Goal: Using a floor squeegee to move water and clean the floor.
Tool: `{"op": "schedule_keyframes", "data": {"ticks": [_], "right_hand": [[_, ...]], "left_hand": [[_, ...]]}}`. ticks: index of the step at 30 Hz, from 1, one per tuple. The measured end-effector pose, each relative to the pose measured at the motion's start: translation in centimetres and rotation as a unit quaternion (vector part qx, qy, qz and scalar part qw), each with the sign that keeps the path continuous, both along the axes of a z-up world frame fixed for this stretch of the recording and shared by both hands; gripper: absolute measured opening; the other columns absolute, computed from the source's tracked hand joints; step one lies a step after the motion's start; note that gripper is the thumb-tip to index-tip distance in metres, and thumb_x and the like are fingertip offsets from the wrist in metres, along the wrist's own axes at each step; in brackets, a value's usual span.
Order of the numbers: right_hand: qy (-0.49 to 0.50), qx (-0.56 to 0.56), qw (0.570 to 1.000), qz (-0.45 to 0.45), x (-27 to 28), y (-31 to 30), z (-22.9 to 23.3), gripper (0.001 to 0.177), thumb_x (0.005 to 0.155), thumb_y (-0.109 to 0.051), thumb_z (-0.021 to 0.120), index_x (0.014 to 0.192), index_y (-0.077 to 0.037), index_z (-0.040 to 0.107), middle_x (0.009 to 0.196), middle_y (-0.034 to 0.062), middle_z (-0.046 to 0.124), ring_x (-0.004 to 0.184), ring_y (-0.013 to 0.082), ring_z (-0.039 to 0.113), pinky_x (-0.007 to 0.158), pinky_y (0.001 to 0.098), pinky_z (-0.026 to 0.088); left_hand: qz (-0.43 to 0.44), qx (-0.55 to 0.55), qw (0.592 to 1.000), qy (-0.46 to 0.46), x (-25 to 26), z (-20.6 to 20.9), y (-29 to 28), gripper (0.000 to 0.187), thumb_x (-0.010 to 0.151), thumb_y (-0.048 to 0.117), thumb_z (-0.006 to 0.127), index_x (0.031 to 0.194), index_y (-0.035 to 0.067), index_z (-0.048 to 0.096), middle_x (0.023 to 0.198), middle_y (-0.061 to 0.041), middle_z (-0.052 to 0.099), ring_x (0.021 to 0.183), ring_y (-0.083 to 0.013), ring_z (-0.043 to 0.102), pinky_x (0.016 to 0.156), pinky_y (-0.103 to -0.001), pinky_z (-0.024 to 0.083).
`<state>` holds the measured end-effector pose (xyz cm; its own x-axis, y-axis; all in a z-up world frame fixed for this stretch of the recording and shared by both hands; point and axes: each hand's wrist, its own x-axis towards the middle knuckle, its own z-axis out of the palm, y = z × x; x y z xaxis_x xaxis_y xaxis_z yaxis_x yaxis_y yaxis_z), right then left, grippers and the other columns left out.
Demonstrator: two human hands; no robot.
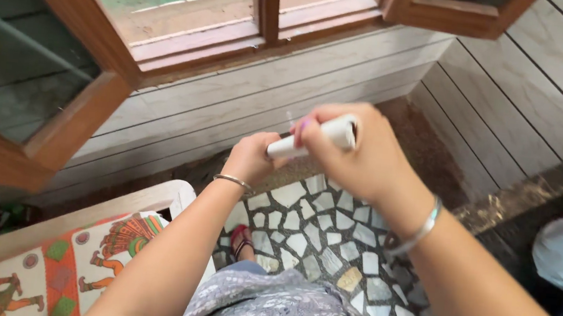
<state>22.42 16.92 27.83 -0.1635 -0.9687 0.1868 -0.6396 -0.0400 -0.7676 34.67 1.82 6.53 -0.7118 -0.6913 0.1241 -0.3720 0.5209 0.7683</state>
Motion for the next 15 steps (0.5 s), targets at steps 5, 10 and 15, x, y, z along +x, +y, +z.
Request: {"op": "schedule_keyframes", "data": {"ticks": [5, 10, 15], "right_hand": [[0.016, -0.012, 1.000, -0.015, 1.1, -9.1, 2.7, 0.034, 0.096, -0.032, 0.060, 0.078, -0.009, 0.076, 0.058, 0.0008, 0.067, 0.054, 0.0059, 0.064, 0.052, 0.0263, 0.050], [0.002, -0.031, 1.000, 0.000, 2.5, -18.3, 4.6, 0.039, 0.097, -0.036, 0.061, 0.074, -0.008, 0.075, 0.060, 0.0019, 0.069, 0.051, 0.0089, 0.067, 0.049, 0.0254, 0.054], [0.021, -0.062, 0.998, 0.014, 3.5, -26.1, 4.9, 0.043, 0.099, -0.036, 0.058, 0.070, -0.008, 0.073, 0.062, 0.0020, 0.071, 0.055, 0.0082, 0.072, 0.053, 0.0264, 0.056]], "left_hand": [[0.080, -0.029, 0.996, 0.030, 2.4, -1.8, -6.5, 0.036, 0.078, 0.029, 0.084, 0.105, 0.011, 0.069, 0.106, -0.014, 0.069, 0.101, -0.0352, 0.065, 0.088, -0.042, 0.052], [0.248, -0.176, 0.951, 0.050, 10.7, 0.1, -11.9, 0.072, 0.076, 0.028, 0.086, 0.139, 0.014, 0.053, 0.147, -0.020, 0.045, 0.141, -0.0437, 0.037, 0.118, -0.054, 0.033], [0.520, -0.246, 0.809, -0.121, 20.4, 0.3, -18.9, 0.121, 0.089, 0.037, 0.092, 0.171, 0.017, 0.005, 0.175, -0.027, -0.007, 0.162, -0.0482, -0.007, 0.122, -0.082, 0.009]]}}
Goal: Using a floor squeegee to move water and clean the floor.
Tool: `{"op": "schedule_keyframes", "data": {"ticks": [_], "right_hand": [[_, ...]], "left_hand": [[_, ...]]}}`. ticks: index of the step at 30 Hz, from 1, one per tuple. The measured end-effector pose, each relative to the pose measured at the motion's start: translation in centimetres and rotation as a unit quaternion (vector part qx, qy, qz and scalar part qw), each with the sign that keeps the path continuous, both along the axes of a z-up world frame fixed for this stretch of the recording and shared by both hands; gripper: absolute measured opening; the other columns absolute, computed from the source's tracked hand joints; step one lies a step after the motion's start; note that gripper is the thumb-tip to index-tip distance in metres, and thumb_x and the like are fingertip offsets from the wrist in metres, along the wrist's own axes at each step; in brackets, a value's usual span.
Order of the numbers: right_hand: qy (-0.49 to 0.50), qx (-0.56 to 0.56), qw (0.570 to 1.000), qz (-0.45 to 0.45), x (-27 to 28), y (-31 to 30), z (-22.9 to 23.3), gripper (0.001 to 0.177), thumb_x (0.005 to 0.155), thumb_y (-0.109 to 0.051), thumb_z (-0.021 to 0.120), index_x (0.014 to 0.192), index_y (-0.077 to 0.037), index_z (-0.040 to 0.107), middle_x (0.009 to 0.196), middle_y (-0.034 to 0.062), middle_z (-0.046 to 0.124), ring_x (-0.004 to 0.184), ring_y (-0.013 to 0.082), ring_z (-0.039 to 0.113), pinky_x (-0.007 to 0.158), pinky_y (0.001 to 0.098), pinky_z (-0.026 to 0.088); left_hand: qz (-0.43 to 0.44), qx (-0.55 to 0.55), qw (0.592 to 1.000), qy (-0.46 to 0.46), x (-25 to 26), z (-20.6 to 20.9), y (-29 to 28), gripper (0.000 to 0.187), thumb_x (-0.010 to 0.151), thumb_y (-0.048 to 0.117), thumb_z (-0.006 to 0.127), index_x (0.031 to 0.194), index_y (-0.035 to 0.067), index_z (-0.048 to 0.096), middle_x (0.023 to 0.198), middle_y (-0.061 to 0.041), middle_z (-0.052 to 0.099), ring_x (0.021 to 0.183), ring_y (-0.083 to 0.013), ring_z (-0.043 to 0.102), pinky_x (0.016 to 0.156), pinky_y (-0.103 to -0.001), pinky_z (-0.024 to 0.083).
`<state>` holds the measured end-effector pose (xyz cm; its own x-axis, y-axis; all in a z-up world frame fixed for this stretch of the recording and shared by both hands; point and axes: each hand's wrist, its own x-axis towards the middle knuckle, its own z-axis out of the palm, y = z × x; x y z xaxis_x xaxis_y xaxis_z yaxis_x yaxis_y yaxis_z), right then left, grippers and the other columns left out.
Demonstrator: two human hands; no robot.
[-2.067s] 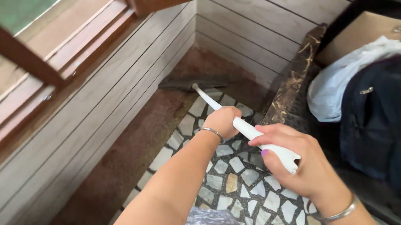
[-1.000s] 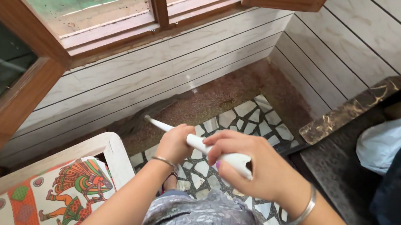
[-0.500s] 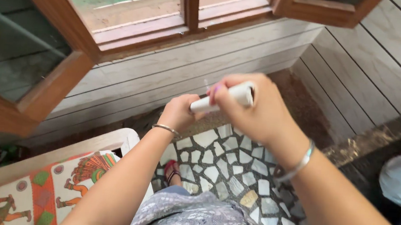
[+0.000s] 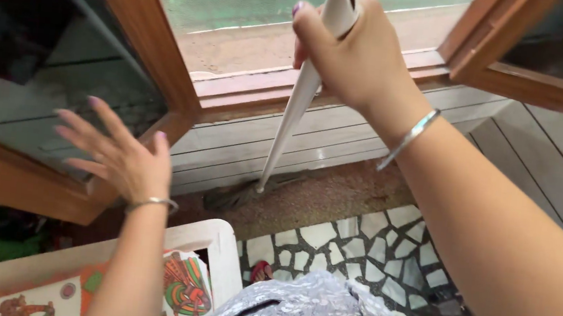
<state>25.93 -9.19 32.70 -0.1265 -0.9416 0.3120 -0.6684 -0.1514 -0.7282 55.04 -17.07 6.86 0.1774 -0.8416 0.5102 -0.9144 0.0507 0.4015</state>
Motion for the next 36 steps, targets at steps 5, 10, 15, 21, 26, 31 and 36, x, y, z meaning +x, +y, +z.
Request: {"op": "schedule_keyframes", "data": {"ticks": [5, 10, 15, 21, 26, 31, 36], "right_hand": [[-0.019, -0.062, 0.997, 0.045, 0.7, -5.4, -1.1, 0.041, 0.105, -0.029, 0.057, 0.074, -0.005, 0.068, 0.065, 0.0040, 0.069, 0.059, 0.0132, 0.072, 0.057, 0.0292, 0.058], [-0.071, -0.089, 0.991, 0.073, 0.4, -8.7, -1.7, 0.030, 0.107, -0.023, 0.058, 0.086, -0.002, 0.063, 0.072, 0.0033, 0.068, 0.068, 0.0143, 0.076, 0.062, 0.0312, 0.065], [-0.088, -0.096, 0.989, 0.076, 0.7, -9.8, -1.5, 0.020, 0.105, -0.020, 0.056, 0.095, -0.004, 0.062, 0.074, 0.0021, 0.067, 0.070, 0.0141, 0.075, 0.066, 0.0315, 0.065], [-0.075, -0.127, 0.984, 0.100, 0.0, -11.5, -2.6, 0.025, 0.109, -0.021, 0.056, 0.092, -0.003, 0.061, 0.072, 0.0055, 0.064, 0.073, 0.0180, 0.075, 0.071, 0.0344, 0.064], [-0.228, -0.095, 0.927, 0.284, -0.7, -11.3, -4.9, 0.023, 0.111, -0.008, 0.047, 0.102, 0.004, 0.064, 0.096, 0.0172, 0.075, 0.098, 0.0280, 0.080, 0.091, 0.0369, 0.062], [-0.329, -0.022, 0.918, 0.220, 2.7, -10.6, -5.2, 0.033, 0.104, -0.014, 0.061, 0.074, -0.007, 0.051, 0.055, 0.0036, 0.049, 0.042, 0.0101, 0.046, 0.045, 0.0273, 0.037], [-0.358, -0.086, 0.912, 0.182, 6.3, -10.2, -4.7, 0.037, 0.105, -0.014, 0.067, 0.075, -0.010, 0.046, 0.053, -0.0005, 0.045, 0.040, 0.0083, 0.042, 0.042, 0.0256, 0.032]], "left_hand": [[0.068, 0.050, 0.995, -0.052, 5.4, -1.8, -7.2, 0.126, 0.091, 0.041, 0.089, 0.173, 0.014, -0.003, 0.165, -0.035, -0.014, 0.158, -0.0585, -0.008, 0.118, -0.084, 0.017], [0.075, 0.059, 0.992, -0.082, 7.9, -3.6, -11.0, 0.133, 0.086, 0.051, 0.088, 0.173, 0.014, -0.006, 0.162, -0.039, -0.018, 0.150, -0.0630, -0.011, 0.116, -0.084, 0.022], [0.045, 0.062, 0.990, -0.122, 11.9, -5.5, -14.7, 0.139, 0.083, 0.058, 0.089, 0.167, 0.011, -0.011, 0.161, -0.038, -0.023, 0.149, -0.0618, -0.014, 0.121, -0.078, 0.021], [0.048, 0.067, 0.989, -0.124, 11.5, -4.8, -15.3, 0.141, 0.078, 0.062, 0.084, 0.164, 0.009, -0.014, 0.157, -0.037, -0.026, 0.145, -0.0597, -0.019, 0.123, -0.079, 0.018], [0.015, 0.051, 0.996, -0.076, 11.0, -3.9, -13.9, 0.137, 0.080, 0.053, 0.087, 0.169, 0.010, -0.008, 0.162, -0.036, -0.021, 0.150, -0.0593, -0.014, 0.127, -0.075, 0.018], [-0.123, -0.010, 0.992, 0.001, 2.2, -2.4, -9.6, 0.101, 0.087, 0.021, 0.081, 0.168, 0.011, 0.022, 0.173, -0.027, 0.010, 0.161, -0.0461, 0.008, 0.129, -0.064, 0.009], [-0.563, 0.193, 0.764, 0.250, -8.7, -2.0, -6.8, 0.085, 0.077, 0.033, 0.089, 0.148, 0.012, 0.048, 0.157, -0.015, 0.045, 0.146, -0.0321, 0.042, 0.120, -0.044, 0.032]]}}
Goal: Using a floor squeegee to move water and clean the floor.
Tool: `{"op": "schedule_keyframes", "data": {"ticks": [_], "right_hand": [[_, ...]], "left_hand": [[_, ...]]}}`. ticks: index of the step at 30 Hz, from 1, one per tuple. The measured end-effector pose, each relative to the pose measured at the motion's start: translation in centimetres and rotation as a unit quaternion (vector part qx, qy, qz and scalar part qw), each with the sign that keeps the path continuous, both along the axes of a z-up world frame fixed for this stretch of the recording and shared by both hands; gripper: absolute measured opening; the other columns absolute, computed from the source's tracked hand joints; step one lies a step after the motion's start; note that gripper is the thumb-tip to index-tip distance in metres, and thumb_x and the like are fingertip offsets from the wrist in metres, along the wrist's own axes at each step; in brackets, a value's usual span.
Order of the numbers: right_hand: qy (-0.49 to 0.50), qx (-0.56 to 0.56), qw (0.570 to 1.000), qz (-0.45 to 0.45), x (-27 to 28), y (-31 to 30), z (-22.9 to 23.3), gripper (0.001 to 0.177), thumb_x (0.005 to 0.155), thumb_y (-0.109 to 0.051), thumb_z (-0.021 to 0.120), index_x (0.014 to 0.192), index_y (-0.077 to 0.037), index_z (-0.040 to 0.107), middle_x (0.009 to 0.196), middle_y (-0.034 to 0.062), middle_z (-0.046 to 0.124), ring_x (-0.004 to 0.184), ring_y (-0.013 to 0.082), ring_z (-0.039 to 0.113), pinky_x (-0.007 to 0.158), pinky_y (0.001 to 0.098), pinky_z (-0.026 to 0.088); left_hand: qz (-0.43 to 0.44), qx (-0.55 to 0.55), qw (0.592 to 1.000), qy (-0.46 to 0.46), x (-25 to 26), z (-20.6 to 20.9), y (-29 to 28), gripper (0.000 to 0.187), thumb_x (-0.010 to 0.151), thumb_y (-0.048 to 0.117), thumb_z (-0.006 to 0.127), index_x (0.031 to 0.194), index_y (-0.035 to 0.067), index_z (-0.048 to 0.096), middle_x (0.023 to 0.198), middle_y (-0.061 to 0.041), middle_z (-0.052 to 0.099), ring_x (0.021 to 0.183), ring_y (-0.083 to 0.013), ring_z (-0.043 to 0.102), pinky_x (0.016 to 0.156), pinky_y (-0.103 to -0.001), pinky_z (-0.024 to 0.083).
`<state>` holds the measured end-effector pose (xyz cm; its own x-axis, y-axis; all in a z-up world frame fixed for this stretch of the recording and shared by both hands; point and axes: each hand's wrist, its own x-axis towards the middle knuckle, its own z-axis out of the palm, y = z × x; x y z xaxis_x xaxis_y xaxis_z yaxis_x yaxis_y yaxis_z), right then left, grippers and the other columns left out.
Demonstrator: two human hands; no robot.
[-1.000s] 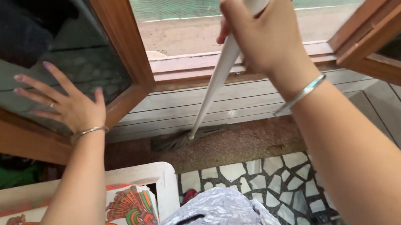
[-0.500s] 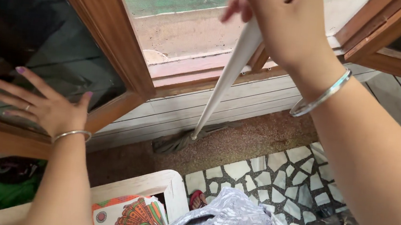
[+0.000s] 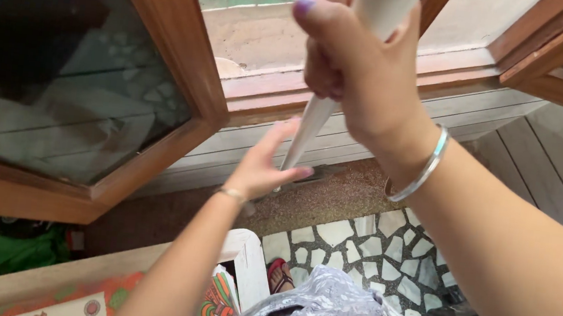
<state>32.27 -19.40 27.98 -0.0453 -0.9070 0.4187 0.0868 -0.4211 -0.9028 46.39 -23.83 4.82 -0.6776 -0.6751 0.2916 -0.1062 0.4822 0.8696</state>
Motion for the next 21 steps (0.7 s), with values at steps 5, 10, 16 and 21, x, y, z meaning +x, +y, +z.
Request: {"op": "schedule_keyframes", "data": {"ticks": [5, 10, 16, 21], "right_hand": [[0.015, -0.005, 1.000, 0.003, 3.9, 0.8, 1.3, 0.034, 0.103, -0.013, 0.070, 0.076, -0.008, 0.050, 0.059, -0.0014, 0.049, 0.044, 0.0077, 0.048, 0.041, 0.0236, 0.036], [0.059, -0.024, 0.998, -0.025, 6.9, 0.8, 0.9, 0.029, 0.103, -0.016, 0.070, 0.080, -0.008, 0.054, 0.064, -0.0003, 0.054, 0.048, 0.0070, 0.055, 0.043, 0.0232, 0.041], [-0.040, -0.038, 0.998, 0.016, 10.9, -0.8, -1.0, 0.036, 0.105, -0.017, 0.068, 0.076, -0.007, 0.050, 0.055, 0.0017, 0.053, 0.045, 0.0083, 0.050, 0.042, 0.0246, 0.035], [-0.070, -0.017, 0.996, 0.060, 13.0, -0.9, -3.2, 0.040, 0.106, -0.018, 0.068, 0.074, -0.008, 0.046, 0.054, 0.0011, 0.053, 0.045, 0.0080, 0.048, 0.041, 0.0256, 0.035]], "left_hand": [[0.033, 0.189, 0.981, -0.022, -1.9, -4.4, -1.4, 0.037, 0.087, 0.037, 0.084, 0.097, 0.007, 0.065, 0.092, -0.011, 0.064, 0.087, -0.0240, 0.060, 0.080, -0.038, 0.052], [0.038, 0.040, 0.991, -0.121, 3.2, -2.9, -2.3, 0.042, 0.094, 0.036, 0.073, 0.068, 0.005, 0.065, 0.059, -0.015, 0.055, 0.054, -0.0294, 0.052, 0.057, -0.041, 0.048], [0.132, 0.039, 0.974, -0.182, 13.0, -3.3, -4.1, 0.035, 0.086, 0.034, 0.074, 0.070, 0.004, 0.069, 0.062, -0.018, 0.066, 0.057, -0.0307, 0.064, 0.060, -0.043, 0.051], [0.174, 0.002, 0.959, -0.221, 19.0, -1.6, -2.5, 0.031, 0.079, 0.032, 0.079, 0.095, 0.006, 0.077, 0.084, -0.020, 0.076, 0.081, -0.0310, 0.073, 0.074, -0.041, 0.055]]}}
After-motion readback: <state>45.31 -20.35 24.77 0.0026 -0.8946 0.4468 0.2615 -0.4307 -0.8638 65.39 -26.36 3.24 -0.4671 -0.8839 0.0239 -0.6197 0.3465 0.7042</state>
